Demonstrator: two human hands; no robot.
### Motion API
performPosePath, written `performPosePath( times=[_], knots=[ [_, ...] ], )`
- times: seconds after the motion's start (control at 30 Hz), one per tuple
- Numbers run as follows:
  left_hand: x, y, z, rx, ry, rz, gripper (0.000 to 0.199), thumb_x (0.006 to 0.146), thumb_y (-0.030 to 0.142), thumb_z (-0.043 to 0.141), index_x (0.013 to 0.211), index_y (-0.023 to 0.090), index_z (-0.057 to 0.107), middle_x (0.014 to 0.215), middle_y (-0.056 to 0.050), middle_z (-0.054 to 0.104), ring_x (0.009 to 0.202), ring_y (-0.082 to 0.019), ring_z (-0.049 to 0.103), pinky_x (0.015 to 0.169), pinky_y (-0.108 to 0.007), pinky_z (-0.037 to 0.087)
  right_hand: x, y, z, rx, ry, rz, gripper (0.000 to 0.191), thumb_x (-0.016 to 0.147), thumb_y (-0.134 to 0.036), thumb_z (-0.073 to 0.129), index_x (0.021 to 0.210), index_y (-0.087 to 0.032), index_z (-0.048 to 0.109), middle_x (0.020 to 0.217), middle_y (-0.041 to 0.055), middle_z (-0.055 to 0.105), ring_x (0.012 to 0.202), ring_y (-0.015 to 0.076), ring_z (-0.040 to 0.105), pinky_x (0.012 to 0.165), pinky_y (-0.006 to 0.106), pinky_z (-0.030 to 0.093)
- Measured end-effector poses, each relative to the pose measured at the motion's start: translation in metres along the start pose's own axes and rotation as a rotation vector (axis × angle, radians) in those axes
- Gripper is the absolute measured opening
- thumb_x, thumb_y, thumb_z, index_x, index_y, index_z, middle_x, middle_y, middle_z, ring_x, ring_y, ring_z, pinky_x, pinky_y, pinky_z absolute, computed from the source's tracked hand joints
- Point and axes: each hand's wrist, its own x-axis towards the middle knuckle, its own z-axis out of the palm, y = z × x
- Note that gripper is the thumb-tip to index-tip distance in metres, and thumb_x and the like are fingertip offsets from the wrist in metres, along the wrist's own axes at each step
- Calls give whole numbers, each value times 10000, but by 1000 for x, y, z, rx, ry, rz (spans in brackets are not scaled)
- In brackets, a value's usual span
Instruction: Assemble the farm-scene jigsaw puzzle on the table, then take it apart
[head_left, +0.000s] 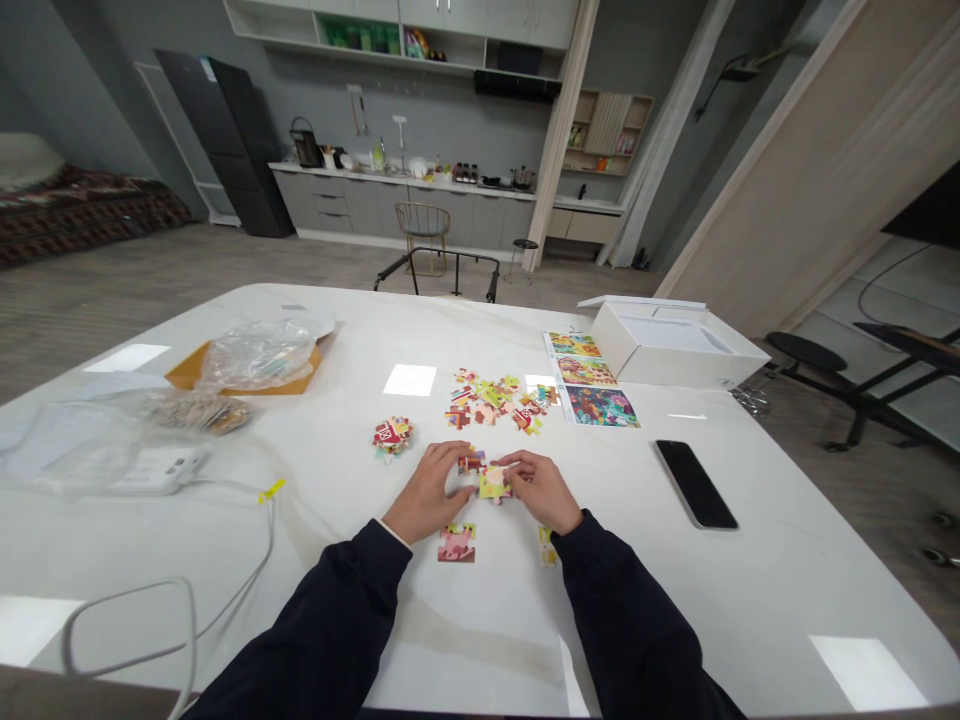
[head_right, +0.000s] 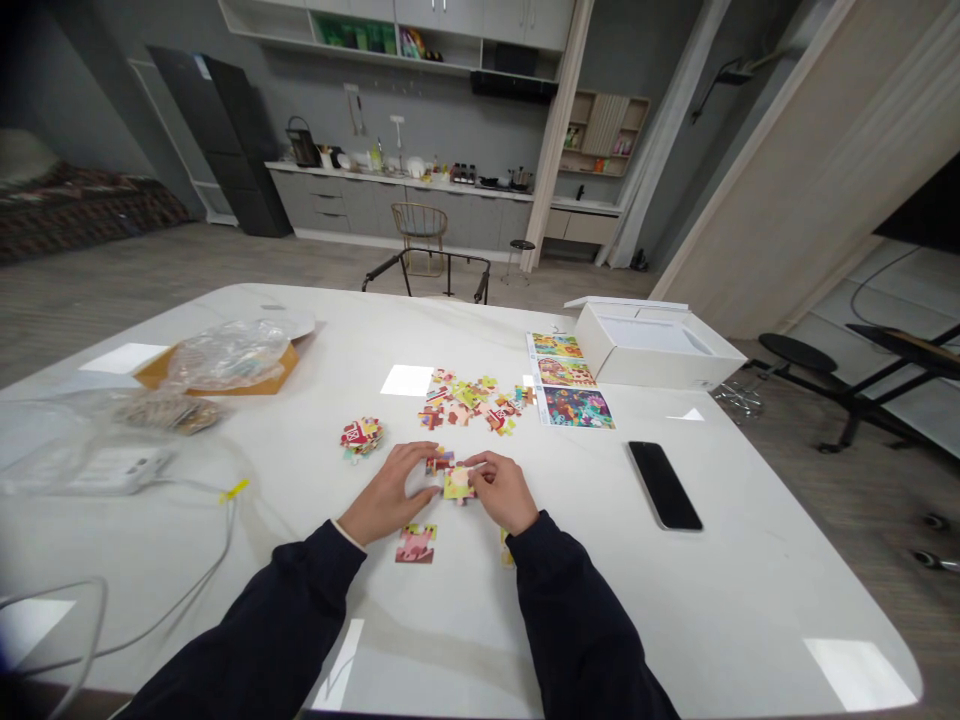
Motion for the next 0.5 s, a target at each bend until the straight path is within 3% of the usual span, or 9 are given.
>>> performPosePath(
  times=[0.13, 0.33, 0.5],
  knots=[
    [-3, 12, -6, -77, -115, 69, 503, 748, 170, 823, 1203, 267, 632, 1247, -89, 654, 1240, -289, 565, 1068, -495, 485, -1, -3, 6, 17, -29, 8, 195, 765, -265, 673, 923, -158, 716, 703, 31, 742, 609, 157, 675, 611, 268, 518],
    [-4, 4, -10, -41, -131, 34, 326, 775, 170, 812, 1062, 246, 677, 1064, -65, 693, 1061, -265, 616, 955, -447, 529, -3, -4, 10, -96, -40, -42, 229, 799, -313, 687, 964, -160, 731, 785, 40, 737, 602, 142, 635, 596, 268, 492],
    [-6, -1, -15, 14, -130, 62, 260, 791, 231, 825, 1037, 257, 742, 1059, -76, 705, 1056, -273, 620, 948, -450, 545, -3, -4, 6, -257, -1, -39, 228, 788, -269, 723, 999, -184, 733, 840, 1, 695, 529, 96, 543, 566, 253, 451]
  ],
)
